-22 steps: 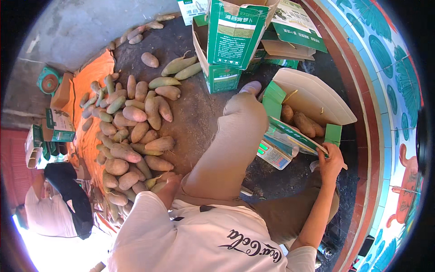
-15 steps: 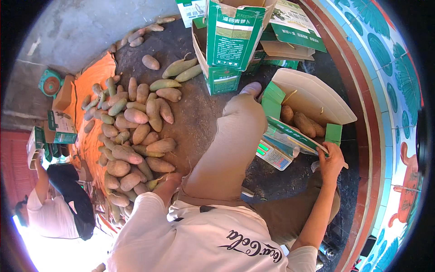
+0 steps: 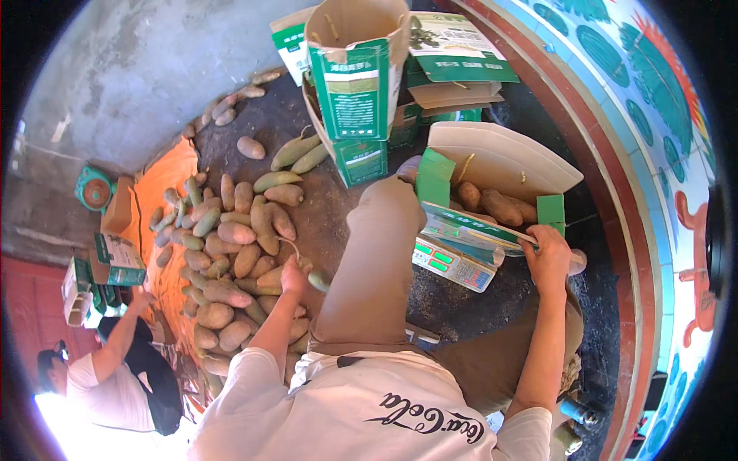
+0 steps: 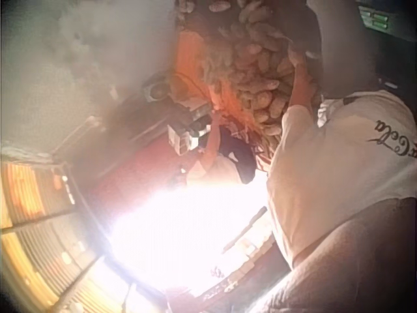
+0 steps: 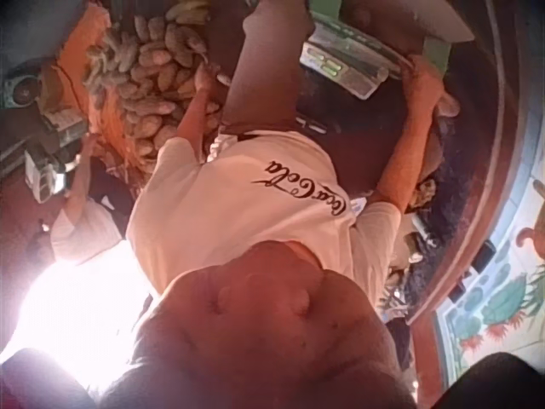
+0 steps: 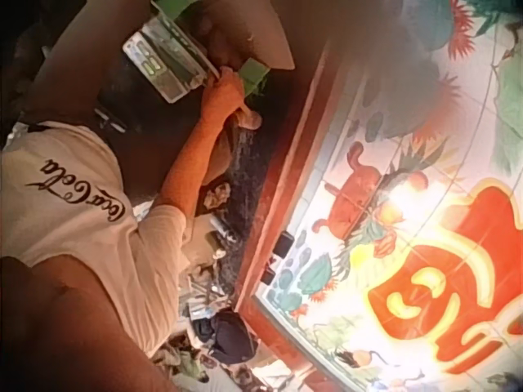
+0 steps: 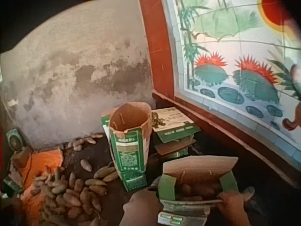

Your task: The person packs root vegetables by hand, picking them from a pile on the floor and placing them into cardboard boxes and paper bags positioned on a digital scale.

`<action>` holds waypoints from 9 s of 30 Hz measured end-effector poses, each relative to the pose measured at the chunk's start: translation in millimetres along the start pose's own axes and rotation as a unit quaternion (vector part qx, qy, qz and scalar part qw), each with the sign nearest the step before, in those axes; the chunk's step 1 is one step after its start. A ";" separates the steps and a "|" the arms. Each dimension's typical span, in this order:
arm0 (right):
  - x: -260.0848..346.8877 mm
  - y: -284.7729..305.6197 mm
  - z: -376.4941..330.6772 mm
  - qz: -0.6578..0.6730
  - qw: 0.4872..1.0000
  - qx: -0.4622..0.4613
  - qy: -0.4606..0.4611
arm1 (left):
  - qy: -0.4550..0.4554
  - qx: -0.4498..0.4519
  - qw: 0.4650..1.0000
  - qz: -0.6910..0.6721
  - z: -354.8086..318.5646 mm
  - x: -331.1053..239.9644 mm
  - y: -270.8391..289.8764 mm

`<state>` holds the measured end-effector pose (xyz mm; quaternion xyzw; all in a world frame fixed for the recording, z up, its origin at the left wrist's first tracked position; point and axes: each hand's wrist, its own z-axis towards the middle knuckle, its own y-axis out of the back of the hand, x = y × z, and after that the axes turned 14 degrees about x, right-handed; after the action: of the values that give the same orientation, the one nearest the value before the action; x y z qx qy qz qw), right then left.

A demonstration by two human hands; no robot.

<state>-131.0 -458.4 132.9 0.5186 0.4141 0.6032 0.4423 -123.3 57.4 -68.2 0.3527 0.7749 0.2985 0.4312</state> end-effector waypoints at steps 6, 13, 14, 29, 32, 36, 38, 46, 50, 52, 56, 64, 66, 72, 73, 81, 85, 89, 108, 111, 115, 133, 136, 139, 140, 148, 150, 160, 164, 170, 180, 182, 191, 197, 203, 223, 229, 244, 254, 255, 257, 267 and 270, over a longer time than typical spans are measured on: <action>-1.5 -1.2 -1.6 -0.006 1.000 0.000 0.003 | -0.181 -0.192 0.946 -0.187 20.0 -85.2 57.3; -4.2 -0.1 -3.3 0.007 1.000 -0.003 -0.004 | -0.359 -0.269 0.861 -0.240 -41.7 -234.0 151.3; -5.1 -0.8 -2.7 0.002 1.000 -0.001 -0.003 | -0.393 -0.241 0.837 -0.295 -49.4 -252.4 156.0; -8.2 -3.2 -2.1 0.006 1.000 0.006 0.007 | -0.538 -0.092 0.837 -0.042 -40.3 -388.1 57.2; -7.2 -1.4 0.6 0.010 1.000 0.012 0.007 | -0.548 -0.084 0.830 -0.061 -36.2 -391.7 52.1; -7.7 -0.3 1.3 0.015 1.000 0.008 0.003 | -0.553 -0.121 0.822 -0.063 -43.6 -379.3 68.7; -8.3 0.5 1.0 0.008 1.000 0.011 0.003 | -0.539 -0.149 0.827 -0.054 -44.1 -363.8 82.1; -4.0 2.4 1.8 0.007 1.000 0.018 0.001 | -0.424 -0.213 0.877 -0.083 -21.8 -258.8 117.1; -3.9 1.7 0.5 0.007 1.000 0.012 0.000 | -0.379 -0.219 0.898 0.046 -7.4 -191.9 102.7; -2.4 2.6 0.7 0.007 1.000 0.012 0.002 | -0.359 -0.207 0.906 0.086 4.1 -146.8 86.7; -0.1 3.1 2.0 0.019 1.000 -0.005 0.019 | -0.211 -0.079 0.949 0.222 16.8 -44.3 46.3; 1.1 1.3 0.4 0.015 1.000 -0.004 0.020 | 0.202 0.120 0.887 0.399 -30.2 93.8 41.6; 2.1 2.0 0.4 0.022 1.000 -0.013 0.016 | 0.219 0.100 0.869 0.433 -48.5 122.8 49.6; 0.1 -0.5 -1.1 0.013 1.000 -0.004 0.005 | 0.289 0.121 0.869 0.383 -85.9 130.4 72.0; 2.1 0.5 -0.5 0.011 1.000 -0.003 0.006 | 0.295 0.138 0.873 0.362 -89.1 129.5 73.1; 0.0 -1.0 -2.2 0.003 1.000 0.000 0.003 | 0.392 0.037 0.870 0.297 -94.1 141.0 58.6; 0.8 -1.1 -1.1 0.005 1.000 0.007 0.003 | 0.410 -0.027 0.875 0.254 -95.8 156.5 45.9; 2.3 -5.4 2.7 0.009 1.000 0.014 0.004 | 0.387 -0.112 0.857 0.321 -95.4 185.9 38.6; 0.1 -0.3 -4.2 0.001 1.000 -0.012 0.005 | 0.248 0.125 0.820 0.501 -106.2 147.1 62.5; 2.3 -3.1 1.2 0.020 1.000 -0.011 0.015 | 0.265 0.113 0.836 0.466 -107.9 177.1 70.8; -6.4 -0.9 -5.7 0.009 1.000 -0.016 -0.012 | 0.229 0.090 0.845 0.476 -93.5 140.2 73.9; -8.4 -4.8 -4.8 0.018 1.000 -0.021 0.013 | -0.281 -0.190 0.935 -0.104 -34.4 -173.7 141.2; -8.0 -3.3 -5.1 0.013 1.000 -0.020 0.015 | -0.340 -0.221 0.910 -0.089 -51.2 -248.0 153.1; -7.9 -4.0 -4.9 0.008 1.000 -0.020 0.014 | -0.428 -0.212 0.874 -0.090 -36.8 -294.2 143.7; -8.9 -5.1 -5.3 0.007 1.000 -0.019 0.015 | -0.455 -0.214 0.862 -0.068 -36.4 -311.1 135.1; -11.4 -7.5 -3.5 0.021 0.999 -0.016 0.018 | -0.463 -0.053 0.881 -0.080 16.9 -396.2 44.2; -13.0 -6.4 -4.2 0.025 1.000 -0.011 0.013 | -0.445 0.008 0.888 -0.118 11.0 -409.2 20.9; -15.0 -5.0 -8.0 0.025 1.000 0.003 0.020 | -0.459 0.064 0.880 0.101 -17.3 -424.5 -18.0; -16.1 -4.1 -8.0 0.029 0.999 0.004 0.021 | -0.432 0.056 0.869 0.234 -30.0 -430.3 -5.8; -13.8 -3.3 -6.5 0.028 0.999 -0.002 0.024 | -0.411 0.042 0.847 0.334 -18.5 -425.4 -4.2; -13.4 -2.3 -7.8 0.030 0.999 0.000 0.033 | -0.519 -0.046 0.841 0.149 -29.1 -400.5 40.1; -14.4 -1.5 -8.2 0.026 0.999 -0.006 0.037 | -0.525 -0.069 0.838 0.131 -27.8 -390.0 51.9; -13.3 -0.3 -6.4 0.062 0.995 -0.049 0.055 | -0.531 -0.159 0.829 0.067 -1.9 -348.1 81.1; -10.1 2.3 -6.3 0.058 0.992 -0.096 0.053 | -0.519 -0.154 0.840 0.036 1.3 -344.0 81.5; -9.3 5.3 -4.9 0.074 0.990 -0.113 0.048 | -0.516 -0.156 0.842 0.030 1.6 -342.7 81.7; -17.0 10.5 -11.0 0.057 0.976 -0.210 0.011 | -0.476 -0.147 0.867 0.009 5.2 -347.7 79.6; -38.2 44.4 -43.7 0.016 0.964 -0.264 -0.036 | -0.523 -0.134 0.842 -0.012 1.8 -350.8 73.1; -81.4 -30.2 -393.9 -0.154 0.785 -0.080 -0.594 | -0.538 -0.091 0.838 0.022 -1.4 -345.8 73.3; -49.4 -32.6 -454.0 -0.123 0.652 0.073 -0.745 | -0.540 -0.086 0.836 0.038 3.3 -344.9 71.9; -49.4 -27.7 -454.7 -0.123 0.652 0.073 -0.744 | -0.540 -0.087 0.836 0.038 2.1 -345.7 71.5; -51.4 -18.6 -460.0 -0.148 0.662 0.037 -0.734 | -0.539 -0.079 0.838 0.035 -2.9 -347.2 69.8; -34.8 -40.0 -607.0 -0.151 0.440 -0.050 -0.884 | -0.533 -0.063 0.844 0.003 -5.8 -349.1 67.9; -19.7 -29.2 -602.0 -0.172 0.440 0.019 -0.881 | -0.535 -0.064 0.842 0.003 -6.1 -347.9 69.4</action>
<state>-723.8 -494.2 28.1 0.6968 -0.1066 -0.2760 0.6534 23.3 -183.5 147.0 0.4313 0.4015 0.1135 0.8000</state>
